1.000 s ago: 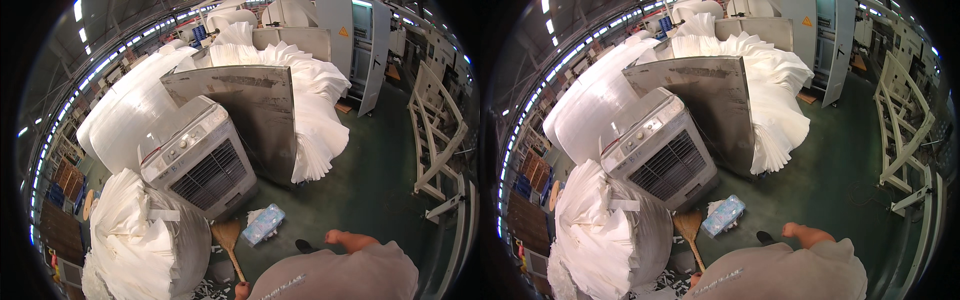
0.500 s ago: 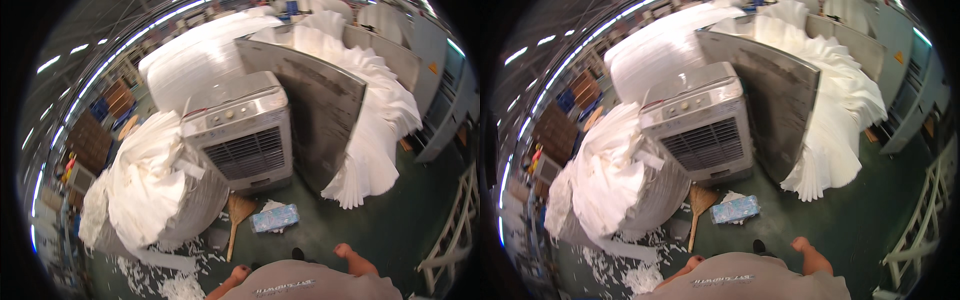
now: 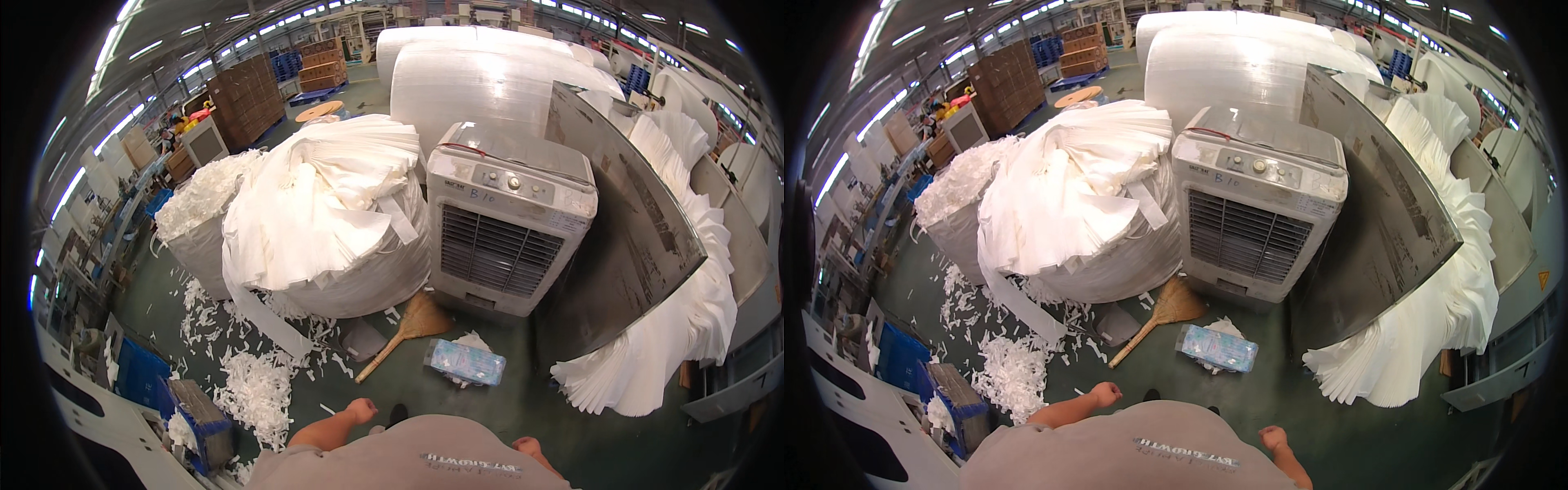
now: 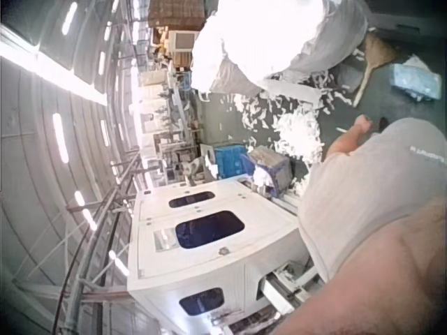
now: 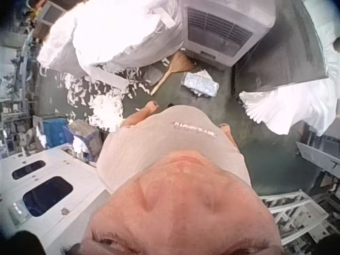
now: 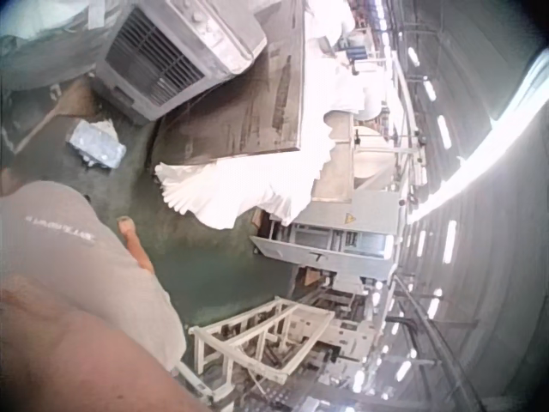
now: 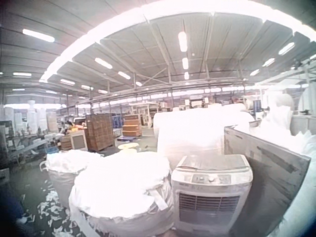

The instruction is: The person adjusts white pads on a conveyor belt, collects scrap material by hand into a bin, moves stacks of white material between large storage bags, and pulls a manual pallet jack across a factory floor.

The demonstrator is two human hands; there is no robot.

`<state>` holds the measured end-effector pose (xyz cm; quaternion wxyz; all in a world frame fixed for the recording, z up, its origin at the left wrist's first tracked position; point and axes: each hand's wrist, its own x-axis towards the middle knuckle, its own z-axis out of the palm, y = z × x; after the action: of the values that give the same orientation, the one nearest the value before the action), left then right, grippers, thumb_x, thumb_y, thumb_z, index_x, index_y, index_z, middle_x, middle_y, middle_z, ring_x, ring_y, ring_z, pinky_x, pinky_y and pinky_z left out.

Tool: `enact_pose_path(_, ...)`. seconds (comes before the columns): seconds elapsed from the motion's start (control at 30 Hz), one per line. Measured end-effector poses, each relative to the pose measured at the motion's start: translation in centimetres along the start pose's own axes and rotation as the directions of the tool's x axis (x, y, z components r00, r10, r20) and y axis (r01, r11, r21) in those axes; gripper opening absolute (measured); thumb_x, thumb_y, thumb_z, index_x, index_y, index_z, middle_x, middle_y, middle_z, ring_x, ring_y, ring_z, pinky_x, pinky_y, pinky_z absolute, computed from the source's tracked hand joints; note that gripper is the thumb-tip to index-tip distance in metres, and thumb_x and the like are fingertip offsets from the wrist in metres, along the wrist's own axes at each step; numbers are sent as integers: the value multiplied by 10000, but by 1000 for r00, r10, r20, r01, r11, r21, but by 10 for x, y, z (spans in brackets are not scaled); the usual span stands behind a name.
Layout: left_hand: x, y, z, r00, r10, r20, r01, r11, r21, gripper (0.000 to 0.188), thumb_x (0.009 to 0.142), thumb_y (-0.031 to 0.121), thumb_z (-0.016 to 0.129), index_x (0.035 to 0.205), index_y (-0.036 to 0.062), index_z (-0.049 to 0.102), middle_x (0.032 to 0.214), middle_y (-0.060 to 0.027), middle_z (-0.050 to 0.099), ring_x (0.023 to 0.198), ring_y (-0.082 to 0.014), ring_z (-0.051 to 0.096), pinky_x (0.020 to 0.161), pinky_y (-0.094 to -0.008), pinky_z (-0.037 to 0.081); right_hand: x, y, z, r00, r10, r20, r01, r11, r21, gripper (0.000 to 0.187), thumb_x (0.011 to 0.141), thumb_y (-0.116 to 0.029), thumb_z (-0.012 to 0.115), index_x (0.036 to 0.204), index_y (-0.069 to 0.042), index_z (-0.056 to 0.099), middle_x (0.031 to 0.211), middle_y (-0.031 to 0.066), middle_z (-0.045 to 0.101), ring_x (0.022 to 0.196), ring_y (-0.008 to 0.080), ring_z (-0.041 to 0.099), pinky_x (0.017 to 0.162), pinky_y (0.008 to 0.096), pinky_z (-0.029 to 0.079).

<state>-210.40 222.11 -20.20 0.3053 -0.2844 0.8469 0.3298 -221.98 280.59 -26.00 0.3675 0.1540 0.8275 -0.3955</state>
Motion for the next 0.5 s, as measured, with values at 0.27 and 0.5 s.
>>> enact_pose_path(0.27, -10, -67, 4, 997, -74, 6, 73, 997, 32, 312, 843, 368, 715, 1028, 126, 778, 1104, -151, 750, 1082, -334, 692, 934, -423, 548, -2, -30, 28, 997, -65, -29, 62, 994, -85, 191, 809, -211, 774, 847, -25, 758, 797, 109, 754, 744, 216, 713, 719, 344, 562)
enact_pose_path(0.5, -7, -59, 9, 998, -40, -45, 33, 989, -144, 304, 834, 364, 718, 984, 105, 774, 1027, -149, 761, 1008, -324, 712, 900, -417, 557, 14, -33, 29, 991, -132, 2, 129, 967, -218, 175, 789, -206, 748, 836, -39, 773, 807, 117, 756, 766, 212, 717, 736, 364, 565)
